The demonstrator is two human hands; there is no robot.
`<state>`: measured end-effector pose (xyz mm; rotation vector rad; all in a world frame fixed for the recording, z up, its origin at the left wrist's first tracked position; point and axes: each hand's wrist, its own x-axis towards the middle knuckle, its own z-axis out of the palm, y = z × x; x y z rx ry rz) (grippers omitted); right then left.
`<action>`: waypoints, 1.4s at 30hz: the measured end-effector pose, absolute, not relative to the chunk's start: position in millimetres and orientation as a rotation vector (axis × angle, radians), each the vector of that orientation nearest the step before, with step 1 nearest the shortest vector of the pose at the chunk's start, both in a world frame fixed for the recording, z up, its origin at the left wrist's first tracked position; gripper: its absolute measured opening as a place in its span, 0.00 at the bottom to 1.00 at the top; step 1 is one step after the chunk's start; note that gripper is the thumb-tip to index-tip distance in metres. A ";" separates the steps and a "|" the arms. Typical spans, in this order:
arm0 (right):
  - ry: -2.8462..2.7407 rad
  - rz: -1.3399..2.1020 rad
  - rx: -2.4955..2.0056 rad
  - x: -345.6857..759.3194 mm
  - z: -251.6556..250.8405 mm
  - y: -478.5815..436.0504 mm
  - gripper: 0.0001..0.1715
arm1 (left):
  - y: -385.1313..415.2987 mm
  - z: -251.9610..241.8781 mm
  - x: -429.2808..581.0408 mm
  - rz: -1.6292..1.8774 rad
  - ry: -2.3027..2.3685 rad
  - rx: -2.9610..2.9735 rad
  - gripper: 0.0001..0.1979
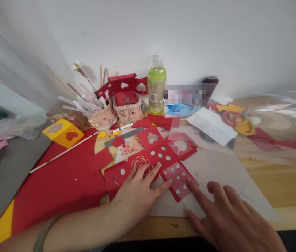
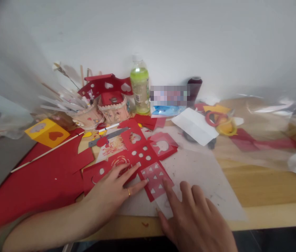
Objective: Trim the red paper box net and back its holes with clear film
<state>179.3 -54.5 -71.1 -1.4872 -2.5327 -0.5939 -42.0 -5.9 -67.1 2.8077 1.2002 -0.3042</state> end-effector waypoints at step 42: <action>-2.568 -0.511 -1.576 173.3 -70.7 -59.7 0.24 | -6.1 -68.9 -42.6 -0.363 1.182 2.835 0.31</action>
